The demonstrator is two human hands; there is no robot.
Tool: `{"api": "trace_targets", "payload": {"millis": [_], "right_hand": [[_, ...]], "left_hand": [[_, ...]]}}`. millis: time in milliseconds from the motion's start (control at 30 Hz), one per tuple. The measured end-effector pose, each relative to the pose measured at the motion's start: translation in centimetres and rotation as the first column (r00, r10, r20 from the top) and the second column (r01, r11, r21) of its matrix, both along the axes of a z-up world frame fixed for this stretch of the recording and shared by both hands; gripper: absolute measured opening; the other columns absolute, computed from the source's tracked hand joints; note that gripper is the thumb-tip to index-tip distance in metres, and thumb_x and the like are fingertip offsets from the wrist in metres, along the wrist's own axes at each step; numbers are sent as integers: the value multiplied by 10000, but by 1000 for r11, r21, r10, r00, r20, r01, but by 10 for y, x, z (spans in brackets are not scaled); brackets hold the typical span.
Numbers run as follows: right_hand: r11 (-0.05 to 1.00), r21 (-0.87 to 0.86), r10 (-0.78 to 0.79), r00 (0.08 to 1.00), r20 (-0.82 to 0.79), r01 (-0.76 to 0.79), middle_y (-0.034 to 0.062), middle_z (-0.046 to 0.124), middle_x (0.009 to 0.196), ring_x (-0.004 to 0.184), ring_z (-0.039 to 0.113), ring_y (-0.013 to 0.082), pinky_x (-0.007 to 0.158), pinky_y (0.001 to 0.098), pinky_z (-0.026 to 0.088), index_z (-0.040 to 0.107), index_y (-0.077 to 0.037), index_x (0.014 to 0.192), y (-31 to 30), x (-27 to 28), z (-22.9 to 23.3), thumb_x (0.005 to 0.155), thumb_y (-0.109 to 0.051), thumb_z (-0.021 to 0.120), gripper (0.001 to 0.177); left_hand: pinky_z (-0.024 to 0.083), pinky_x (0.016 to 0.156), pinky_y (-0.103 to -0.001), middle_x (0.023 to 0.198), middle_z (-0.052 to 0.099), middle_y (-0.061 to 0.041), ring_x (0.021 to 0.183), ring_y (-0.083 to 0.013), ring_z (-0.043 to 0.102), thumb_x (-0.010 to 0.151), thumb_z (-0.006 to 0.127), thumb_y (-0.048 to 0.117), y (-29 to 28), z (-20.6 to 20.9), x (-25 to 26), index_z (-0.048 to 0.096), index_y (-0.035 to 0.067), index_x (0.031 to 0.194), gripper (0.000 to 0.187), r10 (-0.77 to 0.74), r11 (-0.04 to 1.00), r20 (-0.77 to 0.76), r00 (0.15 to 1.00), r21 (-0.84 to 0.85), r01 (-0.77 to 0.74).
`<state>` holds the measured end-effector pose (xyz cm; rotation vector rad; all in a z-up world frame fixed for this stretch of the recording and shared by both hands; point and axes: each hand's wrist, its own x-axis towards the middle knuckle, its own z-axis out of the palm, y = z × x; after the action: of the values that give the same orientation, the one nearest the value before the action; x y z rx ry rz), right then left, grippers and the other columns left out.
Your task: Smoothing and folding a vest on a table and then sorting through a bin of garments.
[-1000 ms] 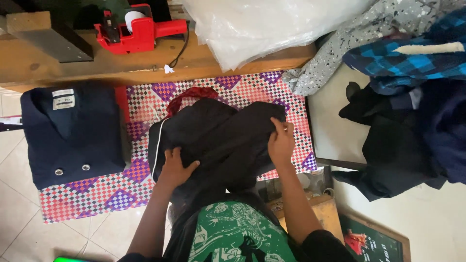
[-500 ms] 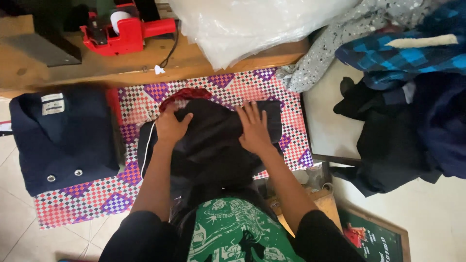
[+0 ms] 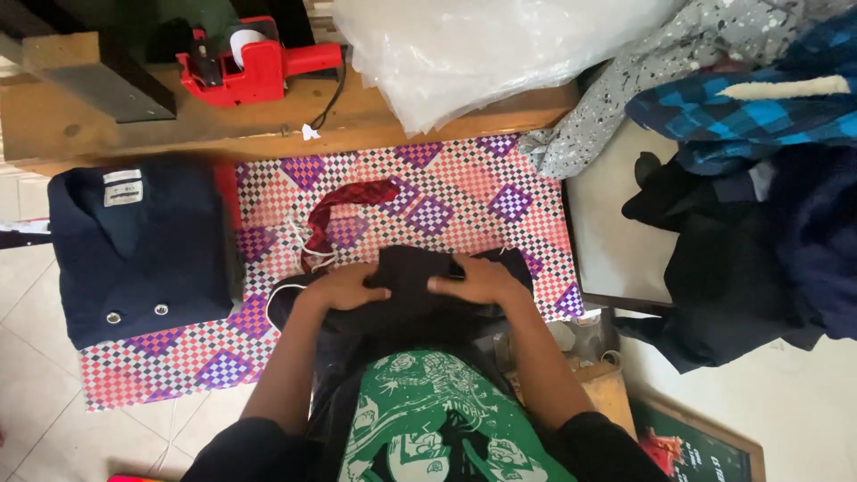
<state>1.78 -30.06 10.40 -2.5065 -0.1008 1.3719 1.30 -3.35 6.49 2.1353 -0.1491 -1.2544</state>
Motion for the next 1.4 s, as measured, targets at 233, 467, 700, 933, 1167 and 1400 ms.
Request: {"api": "trace_targets", "payload": {"millis": [233, 467, 700, 933, 1167, 1400], "right_hand": [[988, 117, -129, 957, 259, 101, 132, 647, 1352, 1354, 522, 373, 1181, 600, 188, 338, -289, 1599, -6, 3, -32, 871, -433, 651, 805], [893, 450, -351, 615, 706, -6, 103, 634, 1364, 1374, 503, 281, 1201, 461, 284, 643, -182, 1395, 0, 1, -35, 845, 91, 559, 620], [642, 694, -374, 658, 654, -325, 103, 493, 1577, 1530, 308, 294, 1187, 456, 293, 650, -221, 1429, 36, -30, -26, 853, 158, 449, 718], [934, 344, -209, 637, 742, -94, 188, 593, 1379, 1313, 552, 384, 1076, 554, 416, 514, -76, 1419, -22, 5, -44, 738, 131, 691, 734], [980, -68, -70, 645, 761, 186, 11, 580, 1195, 1267, 486, 252, 1140, 578, 259, 660, -255, 1191, -76, 19, -121, 864, -301, 731, 337], [953, 47, -180, 434, 883, 299, 73, 512, 1289, 1321, 427, 321, 1132, 571, 272, 669, -173, 1103, -65, 5, -113, 873, -209, 763, 251]], "left_hand": [[527, 996, -402, 1055, 782, -67, 1032, -166, 670, 984, 596, 20, -14, 9, -11, 777, 86, 1045, 202, 455, 720, 168, 875, -648, -250], [349, 1116, -612, 1333, 612, -251, 1285, -412, 522, 785, 681, -80, 0, 32, -2, 688, -18, 899, 130, 564, 535, 343, 751, -845, -16], [304, 1228, -580, 1557, 443, -275, 1462, -447, 395, 807, 832, 470, -3, 72, -10, 421, -32, 1525, 967, 410, 865, -67, 910, -289, -411], [558, 811, -455, 959, 775, -176, 973, -328, 738, 739, 734, 13, 26, -84, 1, 823, 108, 1033, 321, 607, 772, 517, 604, -565, -292], [278, 1176, -608, 1496, 463, -318, 1421, -481, 408, 815, 807, 110, 8, 49, 26, 532, -83, 1426, 697, 429, 902, 850, 306, -388, -188], [517, 1005, -556, 1357, 586, -200, 1146, -486, 651, 639, 747, 852, 14, 30, 1, 440, 268, 1514, 1095, 439, 818, 562, 701, 73, -571]]}}
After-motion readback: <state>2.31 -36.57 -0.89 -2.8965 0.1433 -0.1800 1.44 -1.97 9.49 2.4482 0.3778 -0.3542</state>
